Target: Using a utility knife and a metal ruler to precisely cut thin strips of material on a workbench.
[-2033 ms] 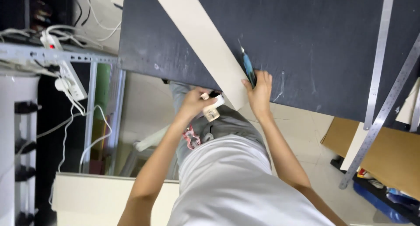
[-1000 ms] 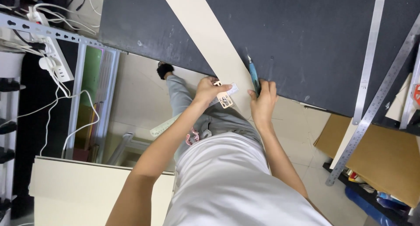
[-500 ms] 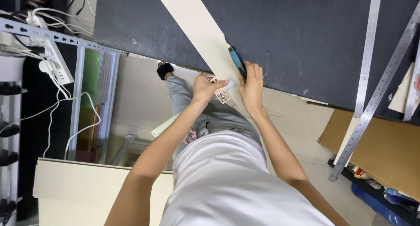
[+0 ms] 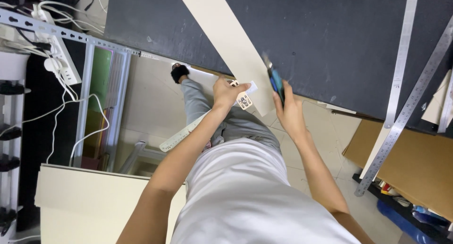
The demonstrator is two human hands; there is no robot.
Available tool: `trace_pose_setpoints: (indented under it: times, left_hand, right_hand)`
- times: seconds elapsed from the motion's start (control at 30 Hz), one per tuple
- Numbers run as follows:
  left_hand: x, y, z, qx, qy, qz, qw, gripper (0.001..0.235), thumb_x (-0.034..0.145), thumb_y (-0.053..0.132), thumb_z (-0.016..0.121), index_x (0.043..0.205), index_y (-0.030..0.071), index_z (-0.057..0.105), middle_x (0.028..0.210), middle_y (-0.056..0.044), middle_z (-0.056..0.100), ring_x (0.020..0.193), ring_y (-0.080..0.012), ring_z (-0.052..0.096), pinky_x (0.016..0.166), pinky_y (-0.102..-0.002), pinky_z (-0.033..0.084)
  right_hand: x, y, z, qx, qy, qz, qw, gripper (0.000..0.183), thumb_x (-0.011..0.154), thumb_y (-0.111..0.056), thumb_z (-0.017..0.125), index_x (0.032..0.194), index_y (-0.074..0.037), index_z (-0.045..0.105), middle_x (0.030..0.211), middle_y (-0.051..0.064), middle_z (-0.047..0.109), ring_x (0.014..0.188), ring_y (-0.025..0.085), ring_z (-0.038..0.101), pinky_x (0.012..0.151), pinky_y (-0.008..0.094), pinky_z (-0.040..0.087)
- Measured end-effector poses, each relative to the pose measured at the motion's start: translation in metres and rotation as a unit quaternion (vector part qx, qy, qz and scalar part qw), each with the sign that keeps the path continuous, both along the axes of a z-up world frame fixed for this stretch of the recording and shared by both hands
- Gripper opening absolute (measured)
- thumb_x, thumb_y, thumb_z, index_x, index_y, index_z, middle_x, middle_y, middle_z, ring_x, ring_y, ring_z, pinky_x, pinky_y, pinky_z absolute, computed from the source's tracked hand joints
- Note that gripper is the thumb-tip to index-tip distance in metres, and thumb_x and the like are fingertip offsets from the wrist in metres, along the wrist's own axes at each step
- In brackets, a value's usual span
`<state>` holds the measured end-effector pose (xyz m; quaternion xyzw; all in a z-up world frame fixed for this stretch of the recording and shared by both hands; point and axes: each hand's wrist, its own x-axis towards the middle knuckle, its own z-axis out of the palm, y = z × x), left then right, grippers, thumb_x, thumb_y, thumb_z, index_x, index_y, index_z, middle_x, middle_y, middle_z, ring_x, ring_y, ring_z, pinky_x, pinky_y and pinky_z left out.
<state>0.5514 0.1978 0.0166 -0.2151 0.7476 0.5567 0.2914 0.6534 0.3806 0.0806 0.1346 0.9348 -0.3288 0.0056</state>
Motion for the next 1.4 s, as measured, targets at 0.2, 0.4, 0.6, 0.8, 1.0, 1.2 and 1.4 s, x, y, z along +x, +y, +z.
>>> trace_pose_setpoints:
  times: [0.2, 0.4, 0.6, 0.8, 1.0, 1.2, 1.4]
  left_hand:
    - [0.001, 0.003, -0.004, -0.014, -0.001, -0.018, 1.000, 0.052, 0.057, 0.024, 0.092, 0.093, -0.001, 0.064, 0.073, -0.005, 0.074, 0.068, -0.0149, 0.072, 0.057, -0.025, 0.058]
    - [-0.001, 0.003, -0.004, -0.039, -0.002, -0.023, 0.999, 0.054, 0.056, 0.029, 0.093, 0.093, -0.002, 0.067, 0.078, -0.008, 0.073, 0.077, -0.0193, 0.073, 0.063, -0.030, 0.058]
    - [0.000, 0.002, 0.000, -0.045, -0.014, -0.024, 0.999, 0.056, 0.056, 0.029, 0.093, 0.096, -0.001, 0.069, 0.083, -0.009, 0.074, 0.083, -0.0206, 0.074, 0.067, -0.030, 0.059]
    - [0.001, 0.000, -0.002, -0.034, -0.006, -0.001, 0.999, 0.054, 0.054, 0.027, 0.093, 0.094, -0.001, 0.070, 0.079, -0.009, 0.073, 0.078, -0.0192, 0.073, 0.064, -0.029, 0.058]
    - [0.001, 0.006, 0.000, -0.036, 0.008, -0.035, 0.999, 0.055, 0.056, 0.028, 0.093, 0.095, -0.005, 0.070, 0.078, -0.013, 0.072, 0.078, -0.0230, 0.073, 0.064, -0.032, 0.057]
    - [-0.001, -0.003, -0.028, -0.027, 0.008, -0.071, 0.997, 0.052, 0.063, 0.026, 0.092, 0.099, -0.005, 0.071, 0.091, -0.018, 0.074, 0.096, -0.0348, 0.072, 0.077, -0.045, 0.056]
    - [0.004, 0.012, 0.026, -0.019, 0.004, -0.117, 0.993, 0.045, 0.059, 0.029, 0.092, 0.093, 0.005, 0.075, 0.081, -0.009, 0.075, 0.084, -0.0216, 0.074, 0.072, -0.032, 0.056]
  right_hand:
    - [0.033, 0.001, 0.019, 0.129, -0.080, 0.140, 0.978, 0.052, 0.105, -0.015, 0.048, 0.155, -0.027, 0.040, 0.082, 0.019, 0.069, 0.070, 0.040, 0.072, 0.058, 0.049, 0.060]
    - [0.032, 0.005, 0.028, 0.143, -0.167, 0.153, 0.963, 0.053, 0.106, -0.022, 0.043, 0.157, -0.037, 0.035, 0.081, 0.015, 0.069, 0.070, 0.039, 0.073, 0.059, 0.050, 0.062]
    - [0.014, -0.011, 0.064, 0.172, -0.275, 0.165, 0.931, 0.059, 0.106, -0.022, 0.039, 0.158, -0.045, 0.026, 0.089, 0.018, 0.070, 0.082, 0.041, 0.074, 0.070, 0.052, 0.063]
    - [0.020, -0.007, 0.086, 0.178, -0.322, 0.177, 0.913, 0.064, 0.102, -0.017, 0.044, 0.159, -0.038, 0.026, 0.092, 0.022, 0.073, 0.085, 0.040, 0.075, 0.072, 0.049, 0.063]
    - [-0.009, 0.026, 0.103, -0.007, -0.327, 0.043, 0.944, 0.076, 0.089, -0.031, 0.068, 0.157, -0.028, 0.035, 0.108, 0.028, 0.071, 0.100, 0.046, 0.069, 0.082, 0.057, 0.057]
    - [-0.030, 0.019, -0.020, -0.016, 0.067, -0.052, 0.996, 0.035, 0.084, -0.025, 0.086, 0.094, -0.006, 0.058, 0.086, 0.014, 0.056, 0.084, 0.041, 0.062, 0.073, 0.047, 0.050]
    - [-0.056, 0.004, -0.065, -0.085, -0.027, -0.192, 0.977, 0.037, 0.082, -0.032, 0.085, 0.091, -0.009, 0.057, 0.076, 0.011, 0.066, 0.080, 0.035, 0.068, 0.070, 0.045, 0.051]
